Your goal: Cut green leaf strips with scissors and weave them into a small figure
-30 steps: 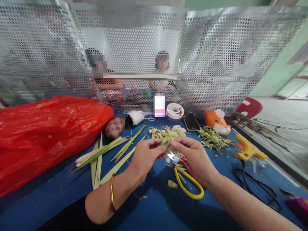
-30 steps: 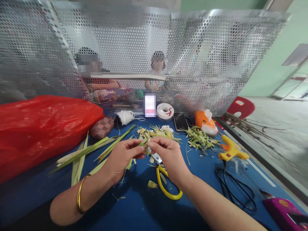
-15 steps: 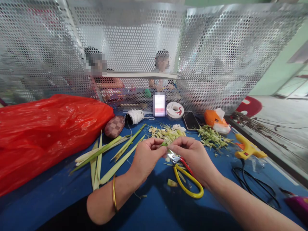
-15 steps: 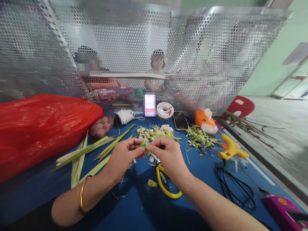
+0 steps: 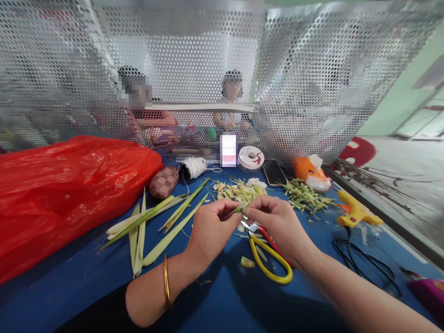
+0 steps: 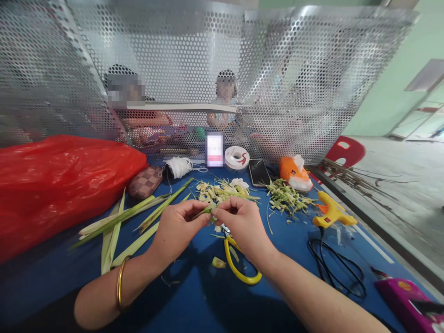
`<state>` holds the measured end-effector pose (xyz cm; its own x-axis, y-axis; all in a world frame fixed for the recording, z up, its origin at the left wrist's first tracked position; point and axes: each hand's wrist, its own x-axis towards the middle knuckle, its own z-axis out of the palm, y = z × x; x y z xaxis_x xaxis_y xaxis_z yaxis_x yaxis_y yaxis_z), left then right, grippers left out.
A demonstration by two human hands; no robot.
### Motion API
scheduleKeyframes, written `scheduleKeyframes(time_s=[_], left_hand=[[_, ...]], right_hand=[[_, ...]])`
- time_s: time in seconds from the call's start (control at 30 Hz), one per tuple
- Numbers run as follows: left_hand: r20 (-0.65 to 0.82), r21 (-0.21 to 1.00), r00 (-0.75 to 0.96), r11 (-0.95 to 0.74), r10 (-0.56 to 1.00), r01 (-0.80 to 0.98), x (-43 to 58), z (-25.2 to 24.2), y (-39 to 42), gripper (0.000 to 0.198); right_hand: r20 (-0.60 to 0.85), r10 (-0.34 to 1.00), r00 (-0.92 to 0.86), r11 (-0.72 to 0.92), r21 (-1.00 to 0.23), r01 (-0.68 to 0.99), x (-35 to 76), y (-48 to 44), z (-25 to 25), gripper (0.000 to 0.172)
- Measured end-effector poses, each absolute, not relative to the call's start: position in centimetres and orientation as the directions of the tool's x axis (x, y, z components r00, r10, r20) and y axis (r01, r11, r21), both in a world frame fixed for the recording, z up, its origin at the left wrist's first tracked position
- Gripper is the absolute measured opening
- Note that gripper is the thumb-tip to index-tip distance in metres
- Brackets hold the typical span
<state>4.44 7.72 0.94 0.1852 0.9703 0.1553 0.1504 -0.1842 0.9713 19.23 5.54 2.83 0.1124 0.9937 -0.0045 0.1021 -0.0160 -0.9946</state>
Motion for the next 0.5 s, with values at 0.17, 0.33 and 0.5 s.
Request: scheduleKeyframes(time_s=[0.17,0.33,0.5], left_hand=[[0.193,0.940,0.215,-0.244,0.957,0.239,4.5,1.5,7.3,0.015],[0.169,0.961,0.215,-0.210,0.962,0.181,4.6,1.7,7.2,0.007],[-0.074,0.981,0.189,0.106,0.979,-0.165,4.4,2.2,7.7,0.012]], right_hand=[[0.027,0.991,0.131,0.014,-0.995,0.099,19.0,5.6,2.5,0.019],[0.097,0.982,0.165,0.096,-0.995,0.010,18.7,5.6,2.2,0.020],[0.231,0.963,0.135,0.229,-0.973,0.036,19.1,5.7,2.1,0.019]])
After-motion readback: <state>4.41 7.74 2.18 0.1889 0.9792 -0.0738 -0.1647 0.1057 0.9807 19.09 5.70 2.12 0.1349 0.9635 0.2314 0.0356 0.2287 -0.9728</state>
